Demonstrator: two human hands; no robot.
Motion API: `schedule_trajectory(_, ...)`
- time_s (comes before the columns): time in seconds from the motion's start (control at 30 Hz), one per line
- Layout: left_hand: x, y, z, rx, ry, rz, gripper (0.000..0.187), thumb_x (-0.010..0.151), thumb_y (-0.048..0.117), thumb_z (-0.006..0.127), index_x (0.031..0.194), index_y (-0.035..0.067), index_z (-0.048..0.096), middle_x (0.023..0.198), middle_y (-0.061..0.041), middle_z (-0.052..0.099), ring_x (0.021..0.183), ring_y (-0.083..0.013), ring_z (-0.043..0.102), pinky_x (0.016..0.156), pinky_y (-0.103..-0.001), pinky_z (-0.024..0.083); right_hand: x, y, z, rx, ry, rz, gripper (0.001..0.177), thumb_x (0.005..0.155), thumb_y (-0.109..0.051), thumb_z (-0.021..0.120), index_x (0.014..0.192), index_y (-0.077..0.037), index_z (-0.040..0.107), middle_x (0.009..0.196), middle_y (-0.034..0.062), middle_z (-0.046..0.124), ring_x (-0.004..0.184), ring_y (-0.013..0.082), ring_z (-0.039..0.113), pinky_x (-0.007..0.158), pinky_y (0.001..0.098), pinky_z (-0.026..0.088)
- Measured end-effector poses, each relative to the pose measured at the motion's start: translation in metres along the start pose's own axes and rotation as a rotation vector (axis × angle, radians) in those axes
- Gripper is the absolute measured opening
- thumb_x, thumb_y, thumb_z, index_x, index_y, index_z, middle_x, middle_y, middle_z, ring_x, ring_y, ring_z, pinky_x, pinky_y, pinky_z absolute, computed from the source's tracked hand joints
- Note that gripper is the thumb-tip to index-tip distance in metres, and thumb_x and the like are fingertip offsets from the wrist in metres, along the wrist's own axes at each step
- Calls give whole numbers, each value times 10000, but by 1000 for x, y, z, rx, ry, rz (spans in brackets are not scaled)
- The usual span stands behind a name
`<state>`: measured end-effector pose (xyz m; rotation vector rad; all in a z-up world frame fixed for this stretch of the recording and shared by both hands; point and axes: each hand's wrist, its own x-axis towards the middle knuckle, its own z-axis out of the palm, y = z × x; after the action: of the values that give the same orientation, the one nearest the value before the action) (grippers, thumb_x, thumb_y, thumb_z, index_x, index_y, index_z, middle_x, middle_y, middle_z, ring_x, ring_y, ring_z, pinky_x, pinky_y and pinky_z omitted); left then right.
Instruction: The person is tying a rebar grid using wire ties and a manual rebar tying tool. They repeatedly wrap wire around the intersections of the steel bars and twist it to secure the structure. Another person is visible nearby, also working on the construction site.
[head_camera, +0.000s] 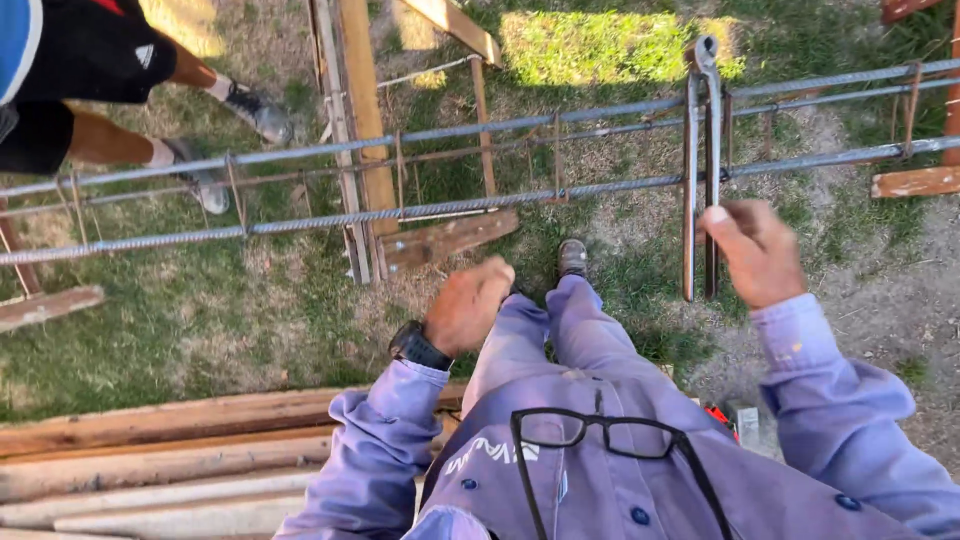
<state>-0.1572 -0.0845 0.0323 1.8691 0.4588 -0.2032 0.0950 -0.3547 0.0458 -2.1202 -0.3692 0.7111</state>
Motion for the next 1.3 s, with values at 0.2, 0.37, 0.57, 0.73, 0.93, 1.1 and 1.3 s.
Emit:
schedule_trajectory(0.2,-16,-113,56,238,76,-283,358,1051,408,324,908,118,478,612,-137,576,521,-363,586,523,-536,416,-21,-32,-22,-385,188,-407,183,1088,-130,730,1124,46,693,1004,182,682,830,245,639,743,366,503)
schedule_trajectory(0.37,41,-55,46,-27,321,-238,423,1030,445,317,1175,138,569,964,-108,625,873,-310,625,788,-439,437,10,-109,14,-393,-63,-563,194,1051,-169,629,1088,11,688,990,141,705,786,221,642,721,363,487)
schedule_trajectory(0.57,90,-8,45,-78,368,9,422,1016,327,340,1278,83,564,741,-45,586,613,-230,550,574,-409,420,71,-165,66,-538,-256,-762,293,1040,-185,574,1231,25,644,1130,205,655,976,342,630,841,467,477)
schedule_trajectory(0.73,98,-7,58,-46,458,147,376,946,214,415,1293,140,539,1111,-116,735,1007,-394,685,880,-463,503,92,-200,95,-1028,-612,-430,286,1094,-320,434,1158,-82,580,1022,108,633,923,323,628,864,520,523)
schedule_trajectory(0.93,96,-10,82,67,577,151,545,928,516,582,1174,33,532,1043,-207,614,971,-449,616,756,-546,477,100,-212,109,-1463,-673,-482,383,1094,-392,443,1060,-74,654,937,141,726,855,321,718,797,497,596)
schedule_trajectory(1.1,116,-34,99,196,869,260,476,946,492,644,1244,121,624,921,-140,682,845,-369,721,672,-497,599,97,-208,111,-1533,-629,-518,367,1072,-382,460,949,-124,689,846,104,738,768,312,735,689,481,613)
schedule_trajectory(1.3,123,-40,101,381,883,260,372,987,445,572,1189,139,635,851,-80,666,777,-302,734,608,-440,602,95,-188,109,-1439,-601,-458,291,1021,-354,484,874,-151,632,724,86,678,679,313,719,679,505,620)
